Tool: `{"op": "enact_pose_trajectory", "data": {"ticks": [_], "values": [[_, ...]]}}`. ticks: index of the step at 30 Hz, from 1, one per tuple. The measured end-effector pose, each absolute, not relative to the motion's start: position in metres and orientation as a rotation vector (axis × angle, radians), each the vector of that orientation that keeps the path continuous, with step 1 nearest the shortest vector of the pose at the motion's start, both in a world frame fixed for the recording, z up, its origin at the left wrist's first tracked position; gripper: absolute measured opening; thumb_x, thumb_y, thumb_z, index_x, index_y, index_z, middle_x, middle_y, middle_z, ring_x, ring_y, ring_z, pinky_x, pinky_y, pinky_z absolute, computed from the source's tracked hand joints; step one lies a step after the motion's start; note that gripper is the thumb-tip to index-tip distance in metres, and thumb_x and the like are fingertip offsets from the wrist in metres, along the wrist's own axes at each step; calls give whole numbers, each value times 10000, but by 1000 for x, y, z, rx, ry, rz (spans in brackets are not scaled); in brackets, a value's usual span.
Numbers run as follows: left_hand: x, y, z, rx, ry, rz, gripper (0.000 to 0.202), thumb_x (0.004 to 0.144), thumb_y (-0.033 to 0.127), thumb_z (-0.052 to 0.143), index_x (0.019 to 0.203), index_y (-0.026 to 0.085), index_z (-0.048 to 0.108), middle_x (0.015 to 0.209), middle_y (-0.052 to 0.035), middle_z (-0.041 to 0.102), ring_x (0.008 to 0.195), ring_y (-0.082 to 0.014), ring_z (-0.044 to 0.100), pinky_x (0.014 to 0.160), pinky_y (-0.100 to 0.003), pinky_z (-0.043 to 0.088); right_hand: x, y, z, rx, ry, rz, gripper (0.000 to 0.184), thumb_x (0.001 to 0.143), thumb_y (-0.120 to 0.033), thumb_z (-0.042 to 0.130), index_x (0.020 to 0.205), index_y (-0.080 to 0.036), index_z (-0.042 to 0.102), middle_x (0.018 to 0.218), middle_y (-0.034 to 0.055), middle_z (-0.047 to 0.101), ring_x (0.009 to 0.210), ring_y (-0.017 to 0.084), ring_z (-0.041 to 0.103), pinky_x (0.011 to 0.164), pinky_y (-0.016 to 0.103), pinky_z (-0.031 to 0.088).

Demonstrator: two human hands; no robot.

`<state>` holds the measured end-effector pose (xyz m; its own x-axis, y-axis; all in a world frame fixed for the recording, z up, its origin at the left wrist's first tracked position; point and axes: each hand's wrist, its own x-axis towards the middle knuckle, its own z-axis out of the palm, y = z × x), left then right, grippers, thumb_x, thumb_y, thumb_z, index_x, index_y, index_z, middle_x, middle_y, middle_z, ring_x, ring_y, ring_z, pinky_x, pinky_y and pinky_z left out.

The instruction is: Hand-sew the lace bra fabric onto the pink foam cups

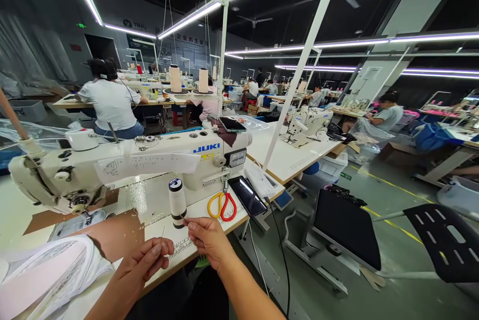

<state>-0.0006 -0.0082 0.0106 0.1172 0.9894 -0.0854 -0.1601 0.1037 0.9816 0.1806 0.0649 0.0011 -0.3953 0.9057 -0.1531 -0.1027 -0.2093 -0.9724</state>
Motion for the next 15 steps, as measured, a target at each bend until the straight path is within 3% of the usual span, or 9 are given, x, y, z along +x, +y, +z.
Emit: {"op": "enact_pose_trajectory", "data": {"ticks": [2, 4, 6, 9, 12, 15], "values": [[-4, -10, 9, 1059, 1033, 1142, 188, 893, 354, 567, 919, 230, 706, 880, -27, 611, 734, -162, 480, 772, -253, 437, 186, 68, -2, -1063, -1344, 1560, 648, 712, -667, 612, 1062, -125, 668, 616, -11, 481, 431, 44, 264, 390, 176, 166], [-7, -12, 7, 1047, 1035, 1143, 175, 887, 331, 575, 921, 227, 711, 892, -35, 622, 745, -168, 483, 796, -258, 437, 192, 75, -2, -1114, -1420, 1364, 646, 771, -669, 539, 1121, -137, 648, 703, 39, 570, 502, 97, 425, 440, 210, 320], [-10, -15, 7, 1023, 1044, 1140, 162, 881, 316, 584, 915, 223, 713, 887, -40, 626, 751, -174, 483, 799, -263, 442, 196, 86, 0, -1162, -1522, 1148, 561, 816, -593, 533, 1150, -154, 638, 885, 94, 636, 743, 190, 563, 647, 304, 458], [-16, -19, 8, 1013, 1042, 1142, 175, 878, 330, 588, 858, 207, 710, 859, -49, 625, 754, -182, 489, 792, -270, 452, 194, 104, 6, -1221, -1716, 880, 374, 792, -366, 628, 1096, -152, 672, 1033, 136, 635, 1055, 298, 507, 961, 452, 359], [-26, -26, 11, 1044, 1061, 1173, 235, 897, 381, 556, 818, 202, 688, 816, -49, 611, 752, -186, 499, 782, -269, 457, 187, 113, 15, -1229, -1884, 715, 329, 713, -178, 662, 1037, -132, 694, 1123, 166, 602, 1165, 343, 416, 1036, 507, 254], [-44, -33, 12, 1047, 1108, 1214, 301, 888, 446, 544, 754, 202, 661, 803, -50, 595, 748, -194, 509, 725, -263, 475, 184, 110, 32, -1173, -1980, 624, 431, 724, -158, 656, 1154, -161, 636, 1249, 145, 539, 1151, 304, 435, 1026, 463, 299]]}}
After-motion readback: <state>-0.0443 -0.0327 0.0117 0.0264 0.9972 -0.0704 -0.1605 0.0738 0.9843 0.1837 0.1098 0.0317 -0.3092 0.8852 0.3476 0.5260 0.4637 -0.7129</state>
